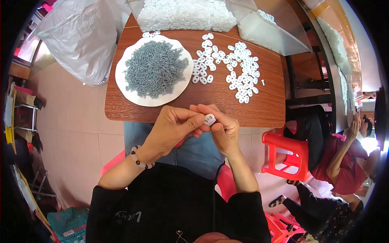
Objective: Manually assembling small white plastic components by attaching grey rubber loops to them.
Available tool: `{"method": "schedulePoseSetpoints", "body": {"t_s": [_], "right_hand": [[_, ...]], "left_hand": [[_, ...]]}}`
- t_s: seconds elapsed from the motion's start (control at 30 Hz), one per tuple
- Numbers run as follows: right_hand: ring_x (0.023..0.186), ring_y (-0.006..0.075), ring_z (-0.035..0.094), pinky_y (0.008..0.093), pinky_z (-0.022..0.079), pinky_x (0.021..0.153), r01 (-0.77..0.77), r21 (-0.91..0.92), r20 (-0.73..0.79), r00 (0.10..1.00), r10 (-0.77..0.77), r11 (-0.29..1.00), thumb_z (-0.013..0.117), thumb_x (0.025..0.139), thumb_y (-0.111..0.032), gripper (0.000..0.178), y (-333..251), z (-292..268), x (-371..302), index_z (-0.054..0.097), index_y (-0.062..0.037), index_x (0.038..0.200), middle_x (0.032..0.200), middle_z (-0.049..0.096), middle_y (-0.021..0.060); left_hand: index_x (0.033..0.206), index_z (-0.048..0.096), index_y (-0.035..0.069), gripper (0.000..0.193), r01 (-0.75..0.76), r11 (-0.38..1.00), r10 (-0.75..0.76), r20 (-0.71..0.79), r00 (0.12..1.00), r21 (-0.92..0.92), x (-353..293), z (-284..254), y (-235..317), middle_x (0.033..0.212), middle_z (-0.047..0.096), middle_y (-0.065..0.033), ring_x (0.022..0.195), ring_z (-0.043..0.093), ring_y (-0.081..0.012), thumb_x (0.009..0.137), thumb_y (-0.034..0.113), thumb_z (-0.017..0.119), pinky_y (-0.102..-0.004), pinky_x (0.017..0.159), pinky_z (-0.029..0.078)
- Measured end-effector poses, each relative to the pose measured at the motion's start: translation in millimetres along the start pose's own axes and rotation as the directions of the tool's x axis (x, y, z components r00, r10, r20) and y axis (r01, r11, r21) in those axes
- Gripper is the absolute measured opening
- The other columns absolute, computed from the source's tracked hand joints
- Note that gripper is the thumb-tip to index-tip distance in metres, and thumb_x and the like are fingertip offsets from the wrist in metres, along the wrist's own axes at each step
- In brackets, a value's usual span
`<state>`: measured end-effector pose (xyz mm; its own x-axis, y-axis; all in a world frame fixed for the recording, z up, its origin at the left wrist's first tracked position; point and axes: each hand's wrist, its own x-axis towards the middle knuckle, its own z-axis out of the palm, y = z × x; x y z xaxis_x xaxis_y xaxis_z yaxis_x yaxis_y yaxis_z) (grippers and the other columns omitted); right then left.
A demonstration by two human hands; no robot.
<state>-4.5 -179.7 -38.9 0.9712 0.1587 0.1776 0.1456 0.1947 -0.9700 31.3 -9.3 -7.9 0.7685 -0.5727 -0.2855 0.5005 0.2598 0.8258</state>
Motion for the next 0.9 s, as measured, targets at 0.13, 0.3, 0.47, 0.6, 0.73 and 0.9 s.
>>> {"method": "schedulePoseSetpoints", "body": {"t_s": [0.13,0.3,0.47,0.6,0.73,0.9], "right_hand": [[0.096,0.0177,0.056,0.0286,0.048,0.081,0.073,-0.050,-0.026,0.997,-0.075,0.996,0.044,0.093,-0.054,0.066,0.2,-2.4,2.4,0.057,0.0045,0.122,0.110,0.063,0.0137],[0.095,0.0173,0.056,0.0296,0.046,0.083,0.036,0.033,-0.013,0.999,-0.036,0.999,0.040,0.095,-0.053,0.065,-5.8,-6.1,2.2,0.058,0.0047,0.121,0.107,0.064,0.0130],[0.097,0.0144,0.056,0.0290,0.045,0.083,0.128,-0.030,-0.054,0.990,-0.129,0.991,0.043,0.097,-0.048,0.061,-8.0,-12.3,4.6,0.058,0.0064,0.118,0.111,0.064,0.0148],[0.096,0.0205,0.059,0.0322,0.046,0.087,0.052,0.045,-0.191,0.981,-0.042,0.998,0.049,0.096,-0.042,0.055,-19.2,-22.8,0.6,0.056,0.0082,0.119,0.112,0.062,0.0226],[0.084,0.0163,0.060,0.0287,0.046,0.078,0.068,-0.005,-0.360,0.931,-0.066,0.998,0.048,0.098,-0.033,0.045,-28.9,-33.1,-1.5,0.060,0.0078,0.111,0.101,0.066,0.0211],[0.081,0.0157,0.060,0.0275,0.046,0.075,0.079,-0.020,-0.368,0.926,-0.081,0.997,0.049,0.098,-0.031,0.041,-38.8,-34.5,-4.4,0.063,0.0079,0.103,0.094,0.068,0.0199]], "left_hand": [[0.093,0.069,-0.002,0.023,0.003,1.000,-0.004,0.012,1.000,0.013,2.3,3.0,3.6,0.080,0.069,-0.0089,0.066,0.061,-0.0073,0.091,0.021,0.063,-0.0190,0.059,0.050],[0.093,0.069,-0.001,0.025,0.016,1.000,-0.017,0.024,1.000,0.020,4.4,5.3,6.3,0.080,0.069,-0.0077,0.065,0.060,-0.0060,0.091,0.023,0.063,-0.0174,0.055,0.046],[0.091,0.069,-0.001,0.025,-0.001,1.000,-0.001,0.045,0.999,0.029,11.5,9.6,7.2,0.075,0.067,-0.0052,0.063,0.059,-0.0058,0.091,0.023,0.063,-0.0168,0.056,0.045],[0.085,0.069,-0.001,0.020,-0.025,0.983,0.028,-0.013,1.000,0.184,30.7,15.0,28.0,0.068,0.063,-0.0021,0.061,0.055,-0.0051,0.088,0.018,0.064,-0.0173,0.056,0.042],[0.085,0.069,-0.002,0.026,-0.466,0.562,0.493,0.177,0.852,0.683,97.3,27.7,63.2,0.064,0.060,0.0003,0.058,0.053,-0.0058,0.089,0.022,0.063,-0.0208,0.055,0.041],[0.072,0.066,0.000,0.025,-0.609,-0.030,0.749,0.422,0.511,0.792,181.8,100.0,135.2,0.061,0.060,-0.0128,0.055,0.058,-0.0263,0.085,0.021,0.060,-0.0361,0.053,0.043]]}}
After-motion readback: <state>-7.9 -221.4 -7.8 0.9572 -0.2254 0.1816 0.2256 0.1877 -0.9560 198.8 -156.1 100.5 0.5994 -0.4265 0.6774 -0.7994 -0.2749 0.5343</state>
